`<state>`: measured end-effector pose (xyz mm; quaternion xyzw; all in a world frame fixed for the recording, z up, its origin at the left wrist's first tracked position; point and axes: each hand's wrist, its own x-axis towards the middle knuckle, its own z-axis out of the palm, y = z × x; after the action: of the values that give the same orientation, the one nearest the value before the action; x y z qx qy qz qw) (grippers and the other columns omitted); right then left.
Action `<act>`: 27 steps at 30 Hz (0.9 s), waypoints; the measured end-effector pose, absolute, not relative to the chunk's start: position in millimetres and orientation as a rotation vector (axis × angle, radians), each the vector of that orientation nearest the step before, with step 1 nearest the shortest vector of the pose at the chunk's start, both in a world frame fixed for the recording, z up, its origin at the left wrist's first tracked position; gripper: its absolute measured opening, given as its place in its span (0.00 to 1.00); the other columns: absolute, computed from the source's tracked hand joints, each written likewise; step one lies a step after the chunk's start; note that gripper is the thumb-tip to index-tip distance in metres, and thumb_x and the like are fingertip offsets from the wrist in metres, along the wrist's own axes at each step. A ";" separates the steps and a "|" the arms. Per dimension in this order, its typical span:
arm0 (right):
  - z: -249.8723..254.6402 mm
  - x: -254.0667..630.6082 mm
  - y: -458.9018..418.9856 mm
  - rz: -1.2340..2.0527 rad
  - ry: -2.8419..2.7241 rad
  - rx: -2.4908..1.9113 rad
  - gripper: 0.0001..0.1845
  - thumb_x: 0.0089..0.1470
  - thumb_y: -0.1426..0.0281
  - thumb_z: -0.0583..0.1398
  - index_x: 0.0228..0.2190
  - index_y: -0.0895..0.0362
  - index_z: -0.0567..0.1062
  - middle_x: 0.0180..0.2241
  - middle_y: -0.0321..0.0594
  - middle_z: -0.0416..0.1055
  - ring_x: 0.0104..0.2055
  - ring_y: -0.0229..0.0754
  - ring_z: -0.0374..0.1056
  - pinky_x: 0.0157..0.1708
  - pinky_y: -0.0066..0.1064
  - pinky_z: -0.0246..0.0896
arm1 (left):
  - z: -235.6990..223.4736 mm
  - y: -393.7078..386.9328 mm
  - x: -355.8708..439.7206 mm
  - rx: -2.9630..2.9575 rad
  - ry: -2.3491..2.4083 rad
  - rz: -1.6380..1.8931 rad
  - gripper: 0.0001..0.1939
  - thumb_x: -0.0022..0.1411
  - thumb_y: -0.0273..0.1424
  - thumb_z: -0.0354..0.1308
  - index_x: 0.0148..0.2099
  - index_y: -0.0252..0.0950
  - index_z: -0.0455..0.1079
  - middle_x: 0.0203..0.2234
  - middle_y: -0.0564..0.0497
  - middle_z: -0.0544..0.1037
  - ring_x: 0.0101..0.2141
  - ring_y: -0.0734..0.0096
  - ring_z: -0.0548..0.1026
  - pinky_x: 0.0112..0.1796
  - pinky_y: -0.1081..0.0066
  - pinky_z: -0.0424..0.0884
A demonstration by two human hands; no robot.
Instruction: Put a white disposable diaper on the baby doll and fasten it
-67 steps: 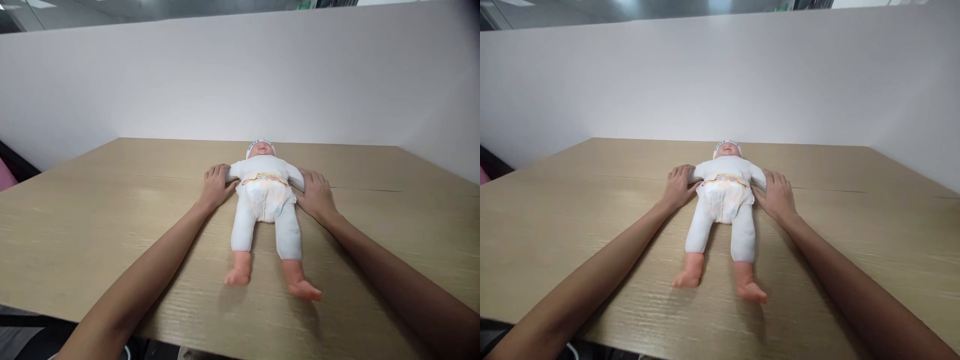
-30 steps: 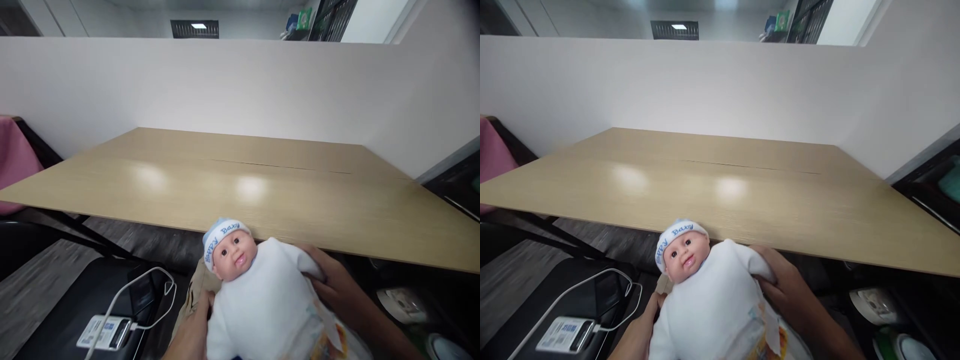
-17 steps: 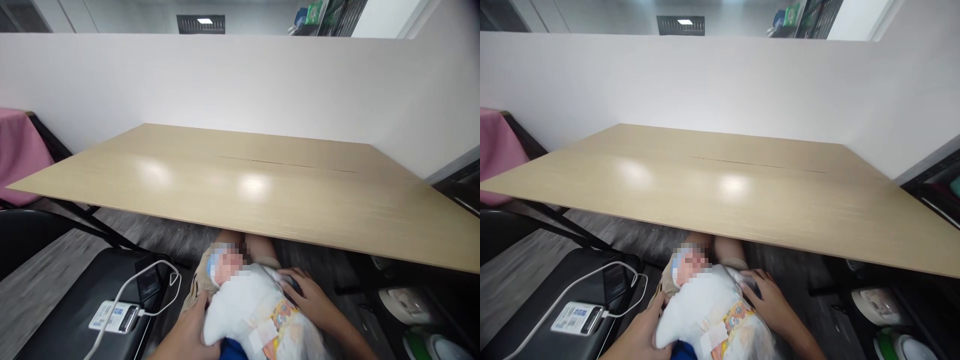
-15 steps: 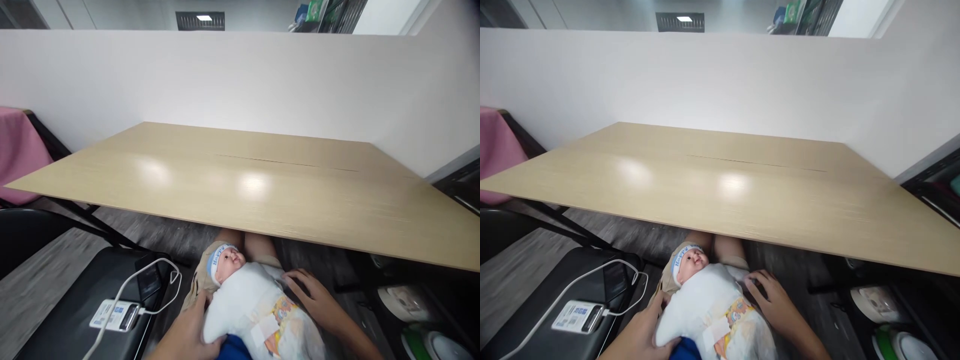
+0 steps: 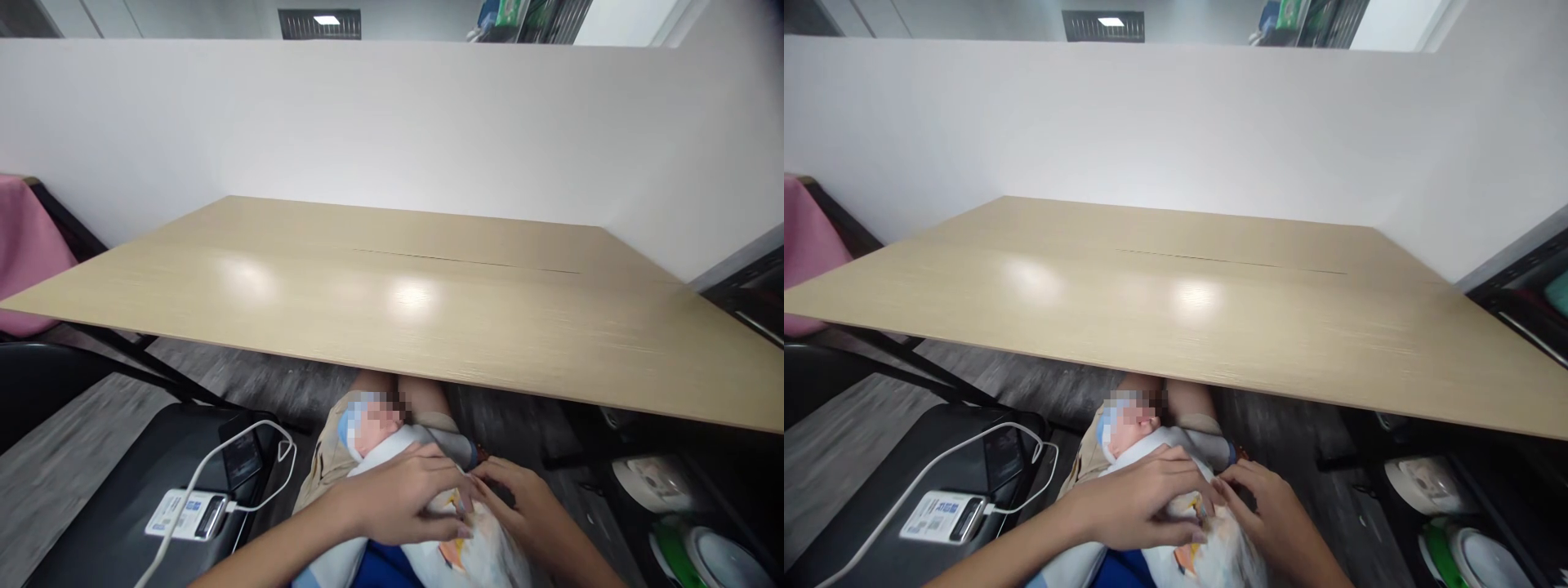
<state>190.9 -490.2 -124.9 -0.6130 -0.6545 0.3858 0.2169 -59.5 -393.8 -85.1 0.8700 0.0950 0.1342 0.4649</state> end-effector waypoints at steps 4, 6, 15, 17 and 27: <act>-131.9 190.6 -490.9 0.987 -1.794 -1.684 0.24 0.72 0.53 0.56 0.30 0.51 0.82 0.34 0.39 0.82 0.39 0.49 0.78 0.42 0.37 0.68 | -105.8 -392.8 -54.7 2.089 0.202 0.404 0.19 0.72 0.50 0.65 0.52 0.42 0.79 0.46 0.44 0.85 0.48 0.55 0.78 0.53 0.61 0.71; -140.9 194.4 -487.9 0.977 -1.748 -1.687 0.24 0.72 0.52 0.56 0.31 0.51 0.82 0.34 0.40 0.82 0.38 0.49 0.78 0.40 0.37 0.68 | -105.4 -393.9 -56.8 2.049 0.220 0.435 0.16 0.73 0.48 0.64 0.50 0.42 0.80 0.45 0.45 0.86 0.47 0.57 0.79 0.51 0.62 0.71; -149.2 211.5 -481.2 0.999 -1.610 -1.670 0.27 0.70 0.48 0.59 0.56 0.51 0.83 0.57 0.51 0.81 0.62 0.60 0.75 0.64 0.52 0.69 | -65.3 -389.7 -109.8 1.781 0.236 0.289 0.18 0.69 0.50 0.68 0.45 0.39 0.81 0.40 0.45 0.87 0.42 0.61 0.80 0.48 0.64 0.74; -133.3 196.9 -484.9 1.127 -1.709 -1.544 0.28 0.71 0.50 0.59 0.64 0.48 0.78 0.66 0.50 0.74 0.69 0.59 0.69 0.70 0.52 0.63 | -63.3 -388.8 -125.6 1.661 0.192 0.122 0.25 0.62 0.55 0.72 0.45 0.38 0.80 0.37 0.46 0.86 0.38 0.62 0.80 0.44 0.65 0.76; -87.7 189.8 -507.0 1.192 -1.928 -1.587 0.32 0.73 0.44 0.48 0.34 0.50 0.82 0.34 0.43 0.80 0.39 0.51 0.76 0.44 0.40 0.74 | -76.4 -360.6 -48.9 1.825 0.358 0.237 0.27 0.67 0.55 0.67 0.54 0.39 0.77 0.48 0.45 0.82 0.50 0.60 0.77 0.52 0.63 0.75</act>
<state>189.8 -507.0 -87.7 -0.5636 -0.6845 0.4232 0.1864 -48.9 -360.6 -76.4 0.7845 0.1540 0.1017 0.5921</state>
